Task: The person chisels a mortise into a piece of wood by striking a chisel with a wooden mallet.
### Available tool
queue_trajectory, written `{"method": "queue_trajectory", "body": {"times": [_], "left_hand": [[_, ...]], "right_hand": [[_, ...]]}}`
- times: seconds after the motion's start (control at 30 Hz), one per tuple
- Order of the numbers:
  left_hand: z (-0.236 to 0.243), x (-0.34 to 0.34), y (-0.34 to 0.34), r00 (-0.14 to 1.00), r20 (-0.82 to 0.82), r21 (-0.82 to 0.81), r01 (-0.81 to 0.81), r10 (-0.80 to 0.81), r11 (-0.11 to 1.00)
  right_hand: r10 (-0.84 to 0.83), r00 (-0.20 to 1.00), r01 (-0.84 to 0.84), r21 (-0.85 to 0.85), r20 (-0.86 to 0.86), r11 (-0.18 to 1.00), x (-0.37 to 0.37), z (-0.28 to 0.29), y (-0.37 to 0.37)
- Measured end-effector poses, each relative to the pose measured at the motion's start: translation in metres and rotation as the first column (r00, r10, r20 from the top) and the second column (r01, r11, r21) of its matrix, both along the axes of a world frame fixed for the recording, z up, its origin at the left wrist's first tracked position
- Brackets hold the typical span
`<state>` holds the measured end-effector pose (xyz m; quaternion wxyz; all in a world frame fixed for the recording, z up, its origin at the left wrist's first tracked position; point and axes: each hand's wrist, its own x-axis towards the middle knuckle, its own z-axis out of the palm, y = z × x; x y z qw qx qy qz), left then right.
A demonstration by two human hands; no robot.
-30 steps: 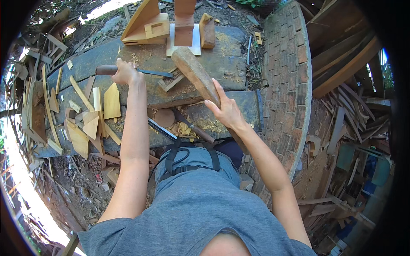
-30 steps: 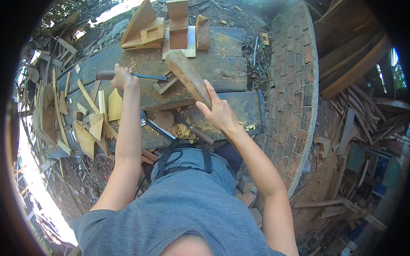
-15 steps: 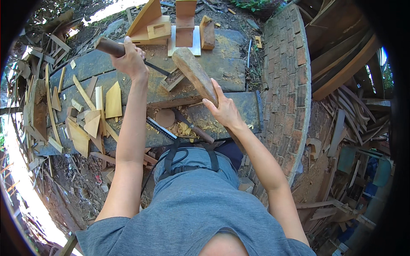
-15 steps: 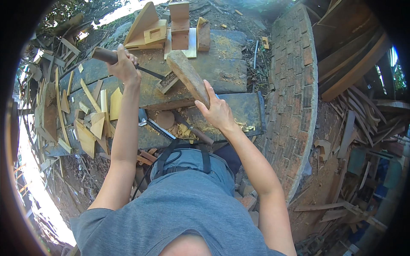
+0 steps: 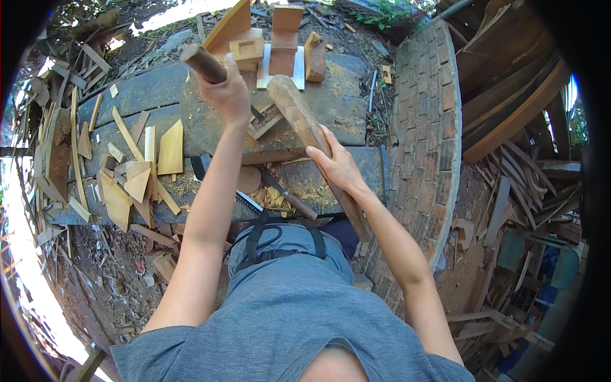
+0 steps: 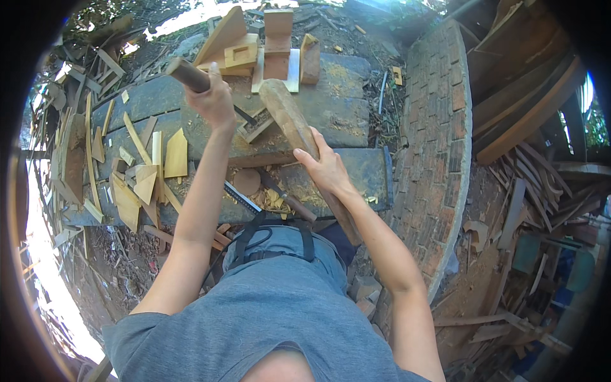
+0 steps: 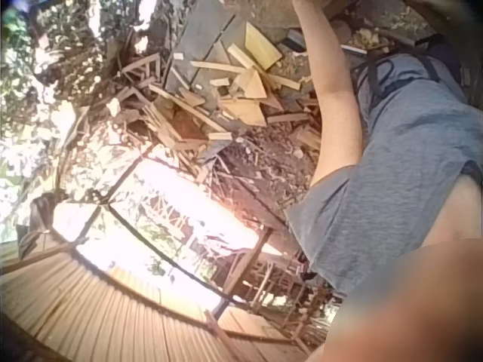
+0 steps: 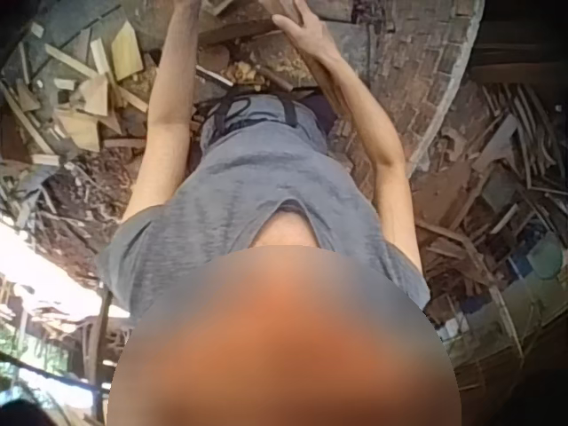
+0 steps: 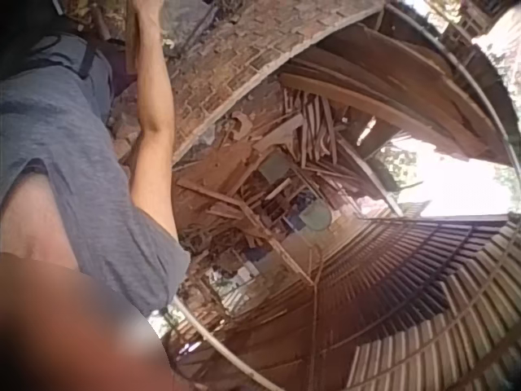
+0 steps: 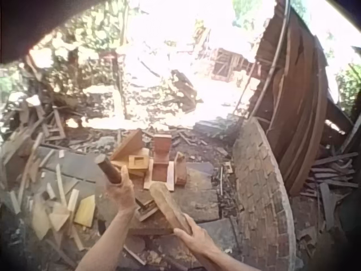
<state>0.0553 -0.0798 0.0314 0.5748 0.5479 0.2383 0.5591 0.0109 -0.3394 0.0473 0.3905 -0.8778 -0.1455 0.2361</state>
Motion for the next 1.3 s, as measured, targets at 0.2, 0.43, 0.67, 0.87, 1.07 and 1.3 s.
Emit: {"method": "queue_trajectory", "body": {"times": [0.2, 0.43, 0.67, 0.87, 1.07, 1.3], "left_hand": [[0.017, -0.015, -0.027, 0.995, -0.085, -0.013, 0.049, -0.05, 0.999], [-0.031, -0.004, -0.023, 0.974, 0.12, -0.026, 0.199, -0.194, 0.98], [-0.058, -0.004, -0.027, 0.974, 0.046, 0.311, 0.195, -0.22, 0.93], [-0.018, -0.014, -0.049, 0.931, 0.156, -0.026, 0.337, -0.329, 0.941], [0.005, -0.019, -0.035, 0.993, -0.044, 0.085, 0.113, -0.11, 0.99], [-0.001, -0.015, 0.018, 0.981, 0.185, -0.393, 0.122, -0.052, 0.911]], "right_hand": [[0.095, 0.914, -0.236, 0.327, 0.395, 0.915, 0.009, 0.114, 0.046], [0.406, 0.569, -0.424, -0.167, 0.715, 0.89, 0.017, 0.193, 0.063], [0.316, 0.489, -0.475, -0.055, 0.813, 0.878, 0.012, 0.191, 0.063], [0.457, 0.789, -0.347, -0.317, 0.411, 0.883, 0.031, 0.195, 0.052], [0.231, 0.87, -0.265, 0.019, 0.437, 0.964, 0.034, 0.129, 0.017], [0.366, 0.919, -0.291, -0.374, 0.148, 0.881, 0.014, 0.051, -0.009]]}}
